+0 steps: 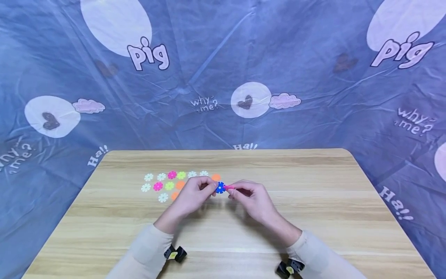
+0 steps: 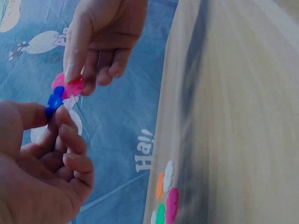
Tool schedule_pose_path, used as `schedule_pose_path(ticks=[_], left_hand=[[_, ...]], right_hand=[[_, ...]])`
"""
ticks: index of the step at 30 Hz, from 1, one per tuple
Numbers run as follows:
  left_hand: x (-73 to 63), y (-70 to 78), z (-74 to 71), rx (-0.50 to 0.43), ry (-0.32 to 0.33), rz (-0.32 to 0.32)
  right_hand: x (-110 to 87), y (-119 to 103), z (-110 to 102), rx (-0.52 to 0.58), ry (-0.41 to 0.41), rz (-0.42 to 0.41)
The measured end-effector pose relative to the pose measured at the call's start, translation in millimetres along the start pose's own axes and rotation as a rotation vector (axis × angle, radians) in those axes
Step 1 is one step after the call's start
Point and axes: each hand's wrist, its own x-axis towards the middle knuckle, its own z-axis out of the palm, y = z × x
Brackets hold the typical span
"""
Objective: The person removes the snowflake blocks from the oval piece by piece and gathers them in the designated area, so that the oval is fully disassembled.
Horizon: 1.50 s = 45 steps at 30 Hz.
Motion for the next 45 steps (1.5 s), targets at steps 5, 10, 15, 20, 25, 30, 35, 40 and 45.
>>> schedule_pose_path(ticks=[5, 10, 15, 20, 25, 30, 35, 40, 45], left_hand=[[0.3, 1.1, 8.4, -0.052, 0.051, -0.018], [0.3, -0.6, 11.9, -0.141, 0.056, -0.043], [1.6, -2.1, 11.5, -0.249, 0.066, -0.089], [2.4, -3.3, 11.0, -0.291, 0.066, -0.109], [1.2, -1.1, 12.3, -0.258, 0.072, -0.099], [-0.1, 2.2, 13.5, -0.171, 0.08, -0.087], [-1.4, 3.2, 12.8, -0.101, 0.05, -0.078], [-2.2, 4.2, 10.5, -0.061, 0.021, -0.068], [0.2, 1.9, 7.6, -0.054, 0.037, -0.069]], right_hand=[[0.0, -1.2, 0.9, 0.01, 0.022, -0.044], [-1.3, -2.5, 1.4, -0.049, 0.033, -0.109], [-1.8, -3.4, 1.8, -0.08, 0.043, -0.124], [-1.1, -1.3, 1.7, -0.058, 0.044, -0.091], [-1.1, -1.0, 1.1, -0.075, 0.061, -0.124], [-1.8, -2.4, 0.6, -0.09, 0.067, -0.159], [-2.4, -2.5, 0.4, -0.098, 0.054, -0.17], [-2.1, -2.3, -0.9, -0.096, 0.041, -0.169], [-0.7, -0.1, -3.5, -0.061, 0.045, -0.146]])
